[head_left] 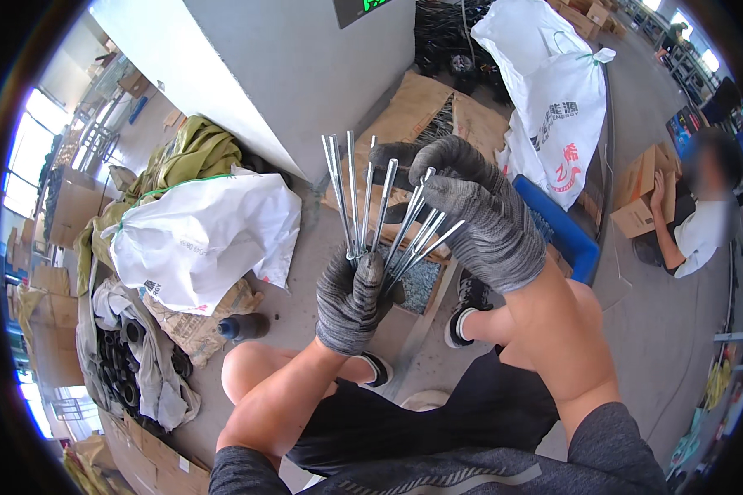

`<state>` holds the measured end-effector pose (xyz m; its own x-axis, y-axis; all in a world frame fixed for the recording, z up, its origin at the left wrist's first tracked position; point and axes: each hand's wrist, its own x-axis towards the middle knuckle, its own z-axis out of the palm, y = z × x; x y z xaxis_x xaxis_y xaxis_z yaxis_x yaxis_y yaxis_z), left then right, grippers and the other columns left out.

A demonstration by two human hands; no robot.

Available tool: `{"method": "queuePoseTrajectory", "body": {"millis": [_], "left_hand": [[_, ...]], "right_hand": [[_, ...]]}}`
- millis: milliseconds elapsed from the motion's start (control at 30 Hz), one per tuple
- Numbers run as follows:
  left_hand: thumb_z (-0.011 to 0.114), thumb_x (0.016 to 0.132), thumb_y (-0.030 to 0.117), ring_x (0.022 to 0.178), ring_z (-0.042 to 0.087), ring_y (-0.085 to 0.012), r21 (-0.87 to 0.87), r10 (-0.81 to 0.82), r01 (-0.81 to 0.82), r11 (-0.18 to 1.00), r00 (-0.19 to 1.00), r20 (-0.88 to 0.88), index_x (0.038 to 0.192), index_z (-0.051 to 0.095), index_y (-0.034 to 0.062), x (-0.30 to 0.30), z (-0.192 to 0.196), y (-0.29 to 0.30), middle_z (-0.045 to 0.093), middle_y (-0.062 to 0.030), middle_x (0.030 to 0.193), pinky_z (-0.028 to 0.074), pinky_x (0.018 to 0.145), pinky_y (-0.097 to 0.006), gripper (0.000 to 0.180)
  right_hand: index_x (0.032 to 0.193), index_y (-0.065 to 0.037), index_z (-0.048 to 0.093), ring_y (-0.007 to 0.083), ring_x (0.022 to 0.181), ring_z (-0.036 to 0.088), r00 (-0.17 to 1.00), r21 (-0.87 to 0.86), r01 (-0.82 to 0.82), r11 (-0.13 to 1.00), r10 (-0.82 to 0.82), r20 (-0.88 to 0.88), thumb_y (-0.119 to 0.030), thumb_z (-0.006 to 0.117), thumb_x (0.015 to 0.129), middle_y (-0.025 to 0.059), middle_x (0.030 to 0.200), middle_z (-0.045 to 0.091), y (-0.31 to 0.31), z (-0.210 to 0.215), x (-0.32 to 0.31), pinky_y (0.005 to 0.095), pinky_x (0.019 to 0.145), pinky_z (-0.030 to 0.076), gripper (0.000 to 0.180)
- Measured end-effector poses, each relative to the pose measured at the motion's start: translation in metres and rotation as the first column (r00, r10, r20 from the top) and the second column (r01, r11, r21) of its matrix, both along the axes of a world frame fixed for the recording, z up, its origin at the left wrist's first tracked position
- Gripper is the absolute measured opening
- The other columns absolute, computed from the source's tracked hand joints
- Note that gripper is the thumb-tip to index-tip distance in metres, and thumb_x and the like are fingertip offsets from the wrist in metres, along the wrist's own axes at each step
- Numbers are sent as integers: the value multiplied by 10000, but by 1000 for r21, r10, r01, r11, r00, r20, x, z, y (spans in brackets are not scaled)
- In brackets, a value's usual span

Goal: Sorting and counting long metal rods from a large white bag and placing them into a blue plastic crate.

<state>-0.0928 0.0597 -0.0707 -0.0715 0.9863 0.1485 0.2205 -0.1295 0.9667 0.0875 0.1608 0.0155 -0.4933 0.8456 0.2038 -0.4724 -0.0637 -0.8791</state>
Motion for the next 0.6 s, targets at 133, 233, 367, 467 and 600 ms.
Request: {"method": "queuePoseTrajectory", "body": {"millis": [133,233,367,467,600], "left_hand": [[776,790,21,701,650,-216,-306,66,131,943,826,560,1469,419,260,-8,2,0,622,-79,940,522,595,-320,804],[764,801,41,677,646,-214,252,-68,144,957,956,-286,1511,374,235,-12,-16,-3,636,-73,955,522,602,-319,833],[643,976,431,692,634,-136,-97,-19,62,993,921,389,1154,566,28,7,21,-2,653,-53,849,526,616,-284,448],[663,942,362,695,641,-161,26,-14,8,1000,977,214,1220,527,62,-1,12,2,643,-71,888,530,617,-296,430],[746,803,81,714,670,-258,573,220,128,810,838,-499,1508,378,203,-16,-16,5,618,-157,1084,547,635,-342,806]], "right_hand": [[1079,-89,672,196,1035,650,960,374,26,927,-128,249,-32,696,882,68,1105,667,8,-5,10,329,899,549,206],[1045,-121,679,229,1053,659,905,524,3,852,-226,362,-20,718,844,80,1128,674,14,-5,14,348,887,567,228],[1049,-105,672,231,1057,662,843,716,-90,692,-330,425,-34,704,860,83,1174,663,21,-6,21,334,883,563,205],[1139,-70,647,206,1061,659,919,548,-70,833,-159,360,-51,693,876,68,1180,657,14,1,12,312,897,546,267],[1302,-26,572,169,1122,633,988,238,-61,969,24,153,-101,650,926,61,1235,635,8,1,4,291,925,518,391]]}}
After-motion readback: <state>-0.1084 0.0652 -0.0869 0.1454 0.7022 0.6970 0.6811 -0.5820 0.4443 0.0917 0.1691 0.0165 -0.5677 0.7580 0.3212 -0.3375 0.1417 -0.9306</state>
